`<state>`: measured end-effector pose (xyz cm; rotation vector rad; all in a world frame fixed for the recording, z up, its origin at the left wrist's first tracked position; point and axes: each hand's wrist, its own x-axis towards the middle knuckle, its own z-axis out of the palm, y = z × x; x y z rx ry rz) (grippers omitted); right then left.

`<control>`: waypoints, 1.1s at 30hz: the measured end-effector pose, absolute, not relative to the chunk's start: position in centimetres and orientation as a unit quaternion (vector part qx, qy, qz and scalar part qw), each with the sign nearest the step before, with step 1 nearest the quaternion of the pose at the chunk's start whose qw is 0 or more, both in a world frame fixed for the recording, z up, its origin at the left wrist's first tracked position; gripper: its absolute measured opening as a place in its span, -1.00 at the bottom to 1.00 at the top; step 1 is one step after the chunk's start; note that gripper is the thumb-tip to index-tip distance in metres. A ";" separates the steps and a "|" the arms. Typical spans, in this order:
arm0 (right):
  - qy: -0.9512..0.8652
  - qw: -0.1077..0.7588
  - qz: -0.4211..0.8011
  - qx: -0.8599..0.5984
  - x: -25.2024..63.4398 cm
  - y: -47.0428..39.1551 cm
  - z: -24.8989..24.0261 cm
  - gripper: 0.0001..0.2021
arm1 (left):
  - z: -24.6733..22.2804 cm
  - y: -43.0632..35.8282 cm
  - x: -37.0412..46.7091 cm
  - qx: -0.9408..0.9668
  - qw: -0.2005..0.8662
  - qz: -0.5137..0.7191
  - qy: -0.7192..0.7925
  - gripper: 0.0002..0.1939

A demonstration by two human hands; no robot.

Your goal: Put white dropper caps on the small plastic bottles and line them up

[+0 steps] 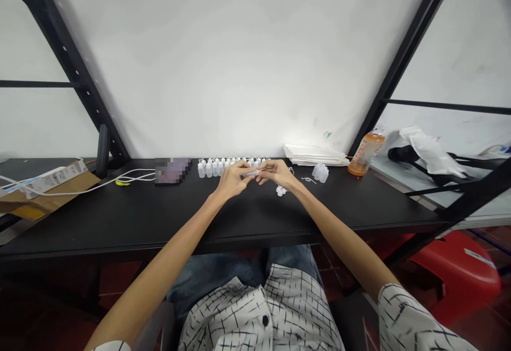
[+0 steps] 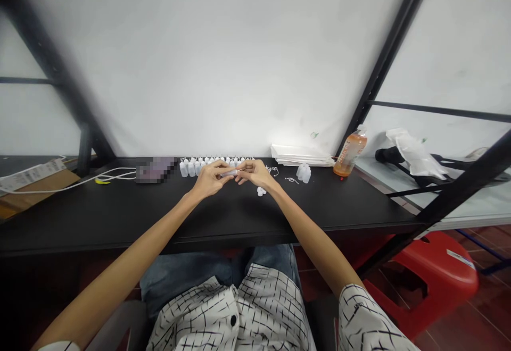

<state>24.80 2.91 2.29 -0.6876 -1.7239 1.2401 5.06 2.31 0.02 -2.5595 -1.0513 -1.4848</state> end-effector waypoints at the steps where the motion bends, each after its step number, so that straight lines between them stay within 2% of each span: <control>1: -0.692 0.441 0.500 -0.277 24.8 2.9 2.3 -0.57 | 0.0 2.3 5.1 -0.816 0.015 -0.472 -0.333 -0.82; 6: -0.688 0.437 0.505 -0.283 24.8 2.5 2.5 -0.58 | -0.1 2.1 5.1 -0.825 0.055 -0.469 -0.312 -0.80; 10: -0.686 0.437 0.508 -0.284 24.8 2.5 2.6 -0.59 | 0.1 1.9 5.2 -0.818 0.042 -0.464 -0.336 -0.78; 25: -0.681 0.467 0.476 -0.303 24.8 3.1 2.7 -0.52 | 1.4 1.1 5.5 -0.750 -0.270 -0.455 -0.398 -0.62; 33: -0.669 0.507 0.435 -0.326 25.6 3.5 3.2 -0.55 | 1.1 1.6 5.3 -0.724 -0.324 -0.467 -0.391 -0.79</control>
